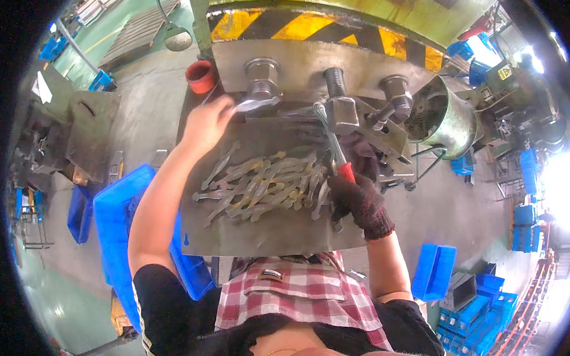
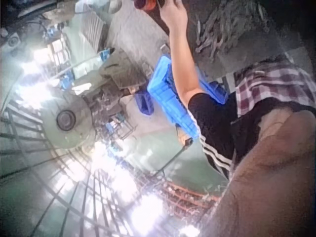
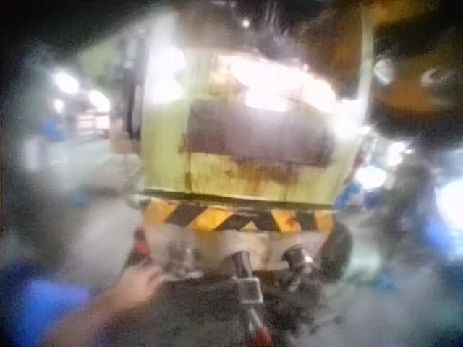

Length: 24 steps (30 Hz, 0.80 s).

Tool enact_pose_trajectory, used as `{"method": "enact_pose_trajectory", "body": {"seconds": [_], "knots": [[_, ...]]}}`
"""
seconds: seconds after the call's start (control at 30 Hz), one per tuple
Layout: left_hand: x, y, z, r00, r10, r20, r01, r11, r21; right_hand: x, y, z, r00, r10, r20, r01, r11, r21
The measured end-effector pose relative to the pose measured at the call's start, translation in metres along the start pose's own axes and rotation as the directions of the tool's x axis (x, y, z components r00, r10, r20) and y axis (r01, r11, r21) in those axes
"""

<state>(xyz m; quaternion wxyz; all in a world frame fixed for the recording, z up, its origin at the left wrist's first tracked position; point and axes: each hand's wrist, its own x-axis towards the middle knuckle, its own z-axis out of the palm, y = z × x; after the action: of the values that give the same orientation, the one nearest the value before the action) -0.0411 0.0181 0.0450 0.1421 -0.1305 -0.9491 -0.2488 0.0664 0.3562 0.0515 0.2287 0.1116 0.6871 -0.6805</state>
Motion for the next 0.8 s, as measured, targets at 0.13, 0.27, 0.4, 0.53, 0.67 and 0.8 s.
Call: {"method": "enact_pose_trajectory", "body": {"seconds": [0.13,0.27,0.4,0.53,0.67,0.8], "knots": [[0.061,0.013,0.037,0.995,0.085,0.061,-0.098,0.964,0.245,-0.003,-0.009,-0.001,0.997,-0.026,-0.068,0.024,0.999,-0.022],[0.096,0.009,0.059,0.955,0.265,-0.134,-0.247,0.96,0.135,0.003,-0.015,0.004,0.997,-0.012,-0.079,0.012,1.0,0.004],[0.093,0.005,0.042,0.861,0.047,-0.507,-0.024,0.998,0.051,0.032,-0.016,0.005,0.992,-0.058,-0.113,0.04,0.987,-0.157],[0.07,-0.036,0.015,0.923,-0.039,-0.383,0.137,0.963,0.232,0.041,-0.057,0.029,0.974,-0.017,-0.226,-0.07,0.926,-0.37],[0.046,-0.037,0.001,0.908,-0.188,-0.374,0.255,0.957,0.137,0.073,-0.054,0.034,0.984,-0.031,-0.175,-0.062,0.864,-0.5],[0.018,-0.043,-0.003,0.905,-0.118,-0.408,0.138,0.99,0.02,0.091,-0.032,0.032,0.97,-0.223,-0.094,0.11,0.752,-0.649]]}}
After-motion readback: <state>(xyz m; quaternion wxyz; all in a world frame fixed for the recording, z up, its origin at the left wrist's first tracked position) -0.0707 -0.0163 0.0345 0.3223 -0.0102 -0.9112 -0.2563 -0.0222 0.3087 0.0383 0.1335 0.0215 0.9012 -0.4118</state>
